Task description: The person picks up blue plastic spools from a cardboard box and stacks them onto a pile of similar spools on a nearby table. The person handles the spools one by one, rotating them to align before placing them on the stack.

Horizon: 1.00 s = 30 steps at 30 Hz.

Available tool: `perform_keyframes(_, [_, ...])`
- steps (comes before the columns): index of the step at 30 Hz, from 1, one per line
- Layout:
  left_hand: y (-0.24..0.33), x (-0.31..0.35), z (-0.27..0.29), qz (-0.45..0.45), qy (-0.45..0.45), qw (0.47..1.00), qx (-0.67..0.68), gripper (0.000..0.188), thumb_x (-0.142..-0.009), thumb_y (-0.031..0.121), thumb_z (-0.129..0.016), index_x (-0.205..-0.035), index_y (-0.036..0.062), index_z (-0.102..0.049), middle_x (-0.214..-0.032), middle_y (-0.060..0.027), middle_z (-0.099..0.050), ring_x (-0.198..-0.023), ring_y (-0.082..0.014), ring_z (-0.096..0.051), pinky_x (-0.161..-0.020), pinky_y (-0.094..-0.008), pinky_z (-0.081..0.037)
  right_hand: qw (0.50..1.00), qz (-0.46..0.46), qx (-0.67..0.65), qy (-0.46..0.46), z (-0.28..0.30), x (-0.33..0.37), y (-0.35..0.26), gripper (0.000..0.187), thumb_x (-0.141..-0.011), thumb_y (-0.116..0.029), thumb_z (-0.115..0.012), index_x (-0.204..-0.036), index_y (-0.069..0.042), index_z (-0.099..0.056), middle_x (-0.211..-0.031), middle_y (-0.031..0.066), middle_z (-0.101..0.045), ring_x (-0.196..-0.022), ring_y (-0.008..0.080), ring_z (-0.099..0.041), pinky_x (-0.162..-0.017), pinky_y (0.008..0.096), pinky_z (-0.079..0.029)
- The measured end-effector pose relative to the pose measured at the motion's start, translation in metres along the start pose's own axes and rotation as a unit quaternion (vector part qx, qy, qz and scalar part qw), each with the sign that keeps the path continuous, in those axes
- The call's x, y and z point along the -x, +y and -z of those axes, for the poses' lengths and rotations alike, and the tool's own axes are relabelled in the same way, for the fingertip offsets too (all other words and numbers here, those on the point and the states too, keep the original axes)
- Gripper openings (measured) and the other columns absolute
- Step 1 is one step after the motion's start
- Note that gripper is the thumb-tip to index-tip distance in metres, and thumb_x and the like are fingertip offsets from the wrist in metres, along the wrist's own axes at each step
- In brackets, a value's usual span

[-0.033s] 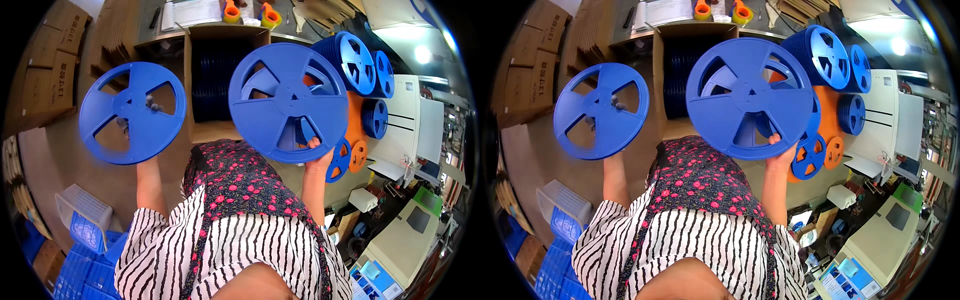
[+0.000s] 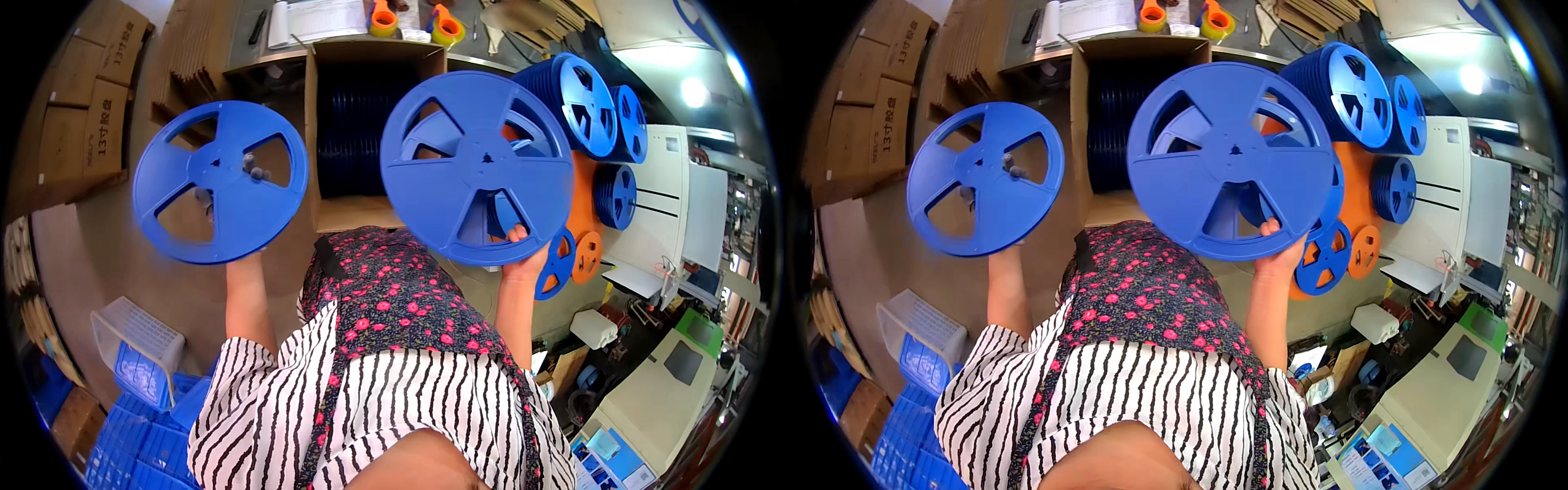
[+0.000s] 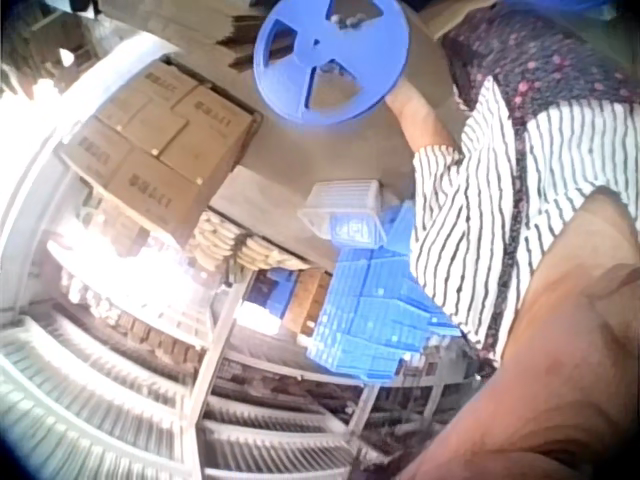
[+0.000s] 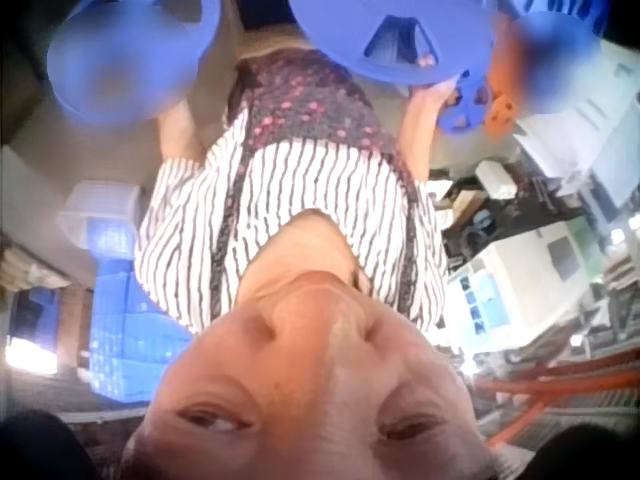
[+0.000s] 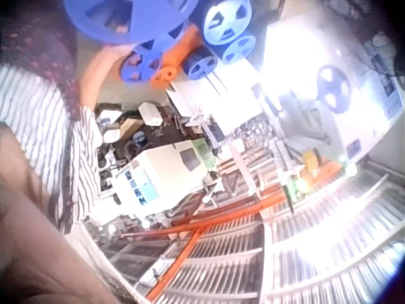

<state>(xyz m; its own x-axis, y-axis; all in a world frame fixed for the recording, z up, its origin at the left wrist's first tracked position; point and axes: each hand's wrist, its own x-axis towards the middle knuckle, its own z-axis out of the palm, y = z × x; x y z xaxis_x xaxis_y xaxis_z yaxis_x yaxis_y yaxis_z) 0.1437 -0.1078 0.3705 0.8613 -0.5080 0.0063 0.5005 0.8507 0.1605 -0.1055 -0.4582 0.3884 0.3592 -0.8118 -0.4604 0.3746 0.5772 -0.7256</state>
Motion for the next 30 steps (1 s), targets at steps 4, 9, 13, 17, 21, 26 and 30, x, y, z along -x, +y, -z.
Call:
perform_keyframes(4, [0.021,0.01,0.043,0.019,0.074,0.997,0.0,0.073,-0.078,0.047,-0.069,-0.134,0.0082,-0.043,-0.12,-0.0207,-0.054,-0.104,-0.0293,-0.055,-0.089,-0.0391,-0.05,1.0,0.008,0.004,0.003,0.011,-0.011,-0.007,0.022,-0.095,-0.033,-0.05,-0.097,-0.013,-0.057,-0.074,-0.0005,-0.052,-0.054,0.0144,-0.045,-0.046,0.0262,-0.035])
perform_keyframes(9, [0.017,0.015,0.049,0.058,0.047,0.995,0.061,0.076,-0.078,0.047,-0.07,-0.135,0.006,-0.039,-0.118,-0.0193,-0.053,-0.106,-0.0293,-0.054,-0.091,-0.0412,-0.05,0.998,0.033,0.004,0.044,0.0,-0.013,-0.008,0.012,-0.095,-0.025,-0.051,-0.092,-0.014,-0.054,-0.069,-0.0001,-0.041,-0.056,0.0135,-0.037,-0.046,0.0251,-0.033])
perform_keyframes(13, [0.012,0.021,0.045,0.038,0.039,0.998,0.041,0.07,-0.081,0.046,-0.067,-0.134,0.0074,-0.042,-0.118,-0.0178,-0.052,-0.104,-0.0279,-0.053,-0.092,-0.0389,-0.047,0.999,0.005,0.011,0.036,0.019,-0.028,-0.011,0.021,-0.096,-0.037,-0.048,-0.091,-0.017,-0.055,-0.069,-0.0025,-0.042,-0.054,0.0129,-0.033,-0.047,0.0268,-0.031])
perform_keyframes(17, [-0.003,0.019,0.026,0.036,0.063,0.996,0.06,0.071,-0.081,0.05,-0.066,-0.134,0.0082,-0.042,-0.113,-0.0155,-0.053,-0.099,-0.0254,-0.053,-0.093,-0.0372,-0.044,0.992,-0.037,0.093,0.082,0.005,-0.018,-0.009,0.036,-0.092,-0.053,-0.04,-0.093,-0.02,-0.054,-0.071,-0.0009,-0.039,-0.055,0.0131,-0.036,-0.072,0.0569,-0.032])
perform_keyframes(21, [-0.019,0.017,0.029,0.069,0.034,0.993,0.094,0.076,-0.079,0.057,-0.064,-0.134,0.0096,-0.041,-0.112,-0.0146,-0.053,-0.096,-0.0249,-0.054,-0.093,-0.0371,-0.043,0.99,-0.047,0.103,0.085,0.006,-0.01,-0.006,0.036,-0.092,-0.054,-0.042,-0.093,-0.02,-0.053,-0.071,-0.0001,-0.037,-0.055,0.0131,-0.037,-0.071,0.0571,-0.038])
perform_keyframes(26, [-0.02,0.014,0.016,0.075,0.025,0.996,0.038,0.079,-0.078,0.06,-0.064,-0.134,0.0103,-0.041,-0.11,-0.014,-0.053,-0.095,-0.0242,-0.055,-0.091,-0.0376,-0.045,0.995,-0.043,0.021,0.09,0.01,-0.019,-0.004,0.027,-0.092,-0.045,-0.051,-0.087,-0.018,-0.054,-0.067,0.0016,-0.036,-0.05,0.0136,-0.033,-0.041,0.0232,-0.029])
perform_keyframes(30, [-0.024,0.014,0.011,0.089,0.015,0.996,0.012,0.079,-0.077,0.061,-0.064,-0.134,0.0107,-0.041,-0.11,-0.0138,-0.052,-0.096,-0.0236,-0.055,-0.091,-0.0382,-0.045,0.996,-0.037,0.037,0.069,-0.001,-0.012,-0.006,0.025,-0.094,-0.041,-0.05,-0.089,-0.017,-0.054,-0.067,0.0015,-0.036,-0.05,0.0135,-0.031,-0.042,0.0243,-0.03])
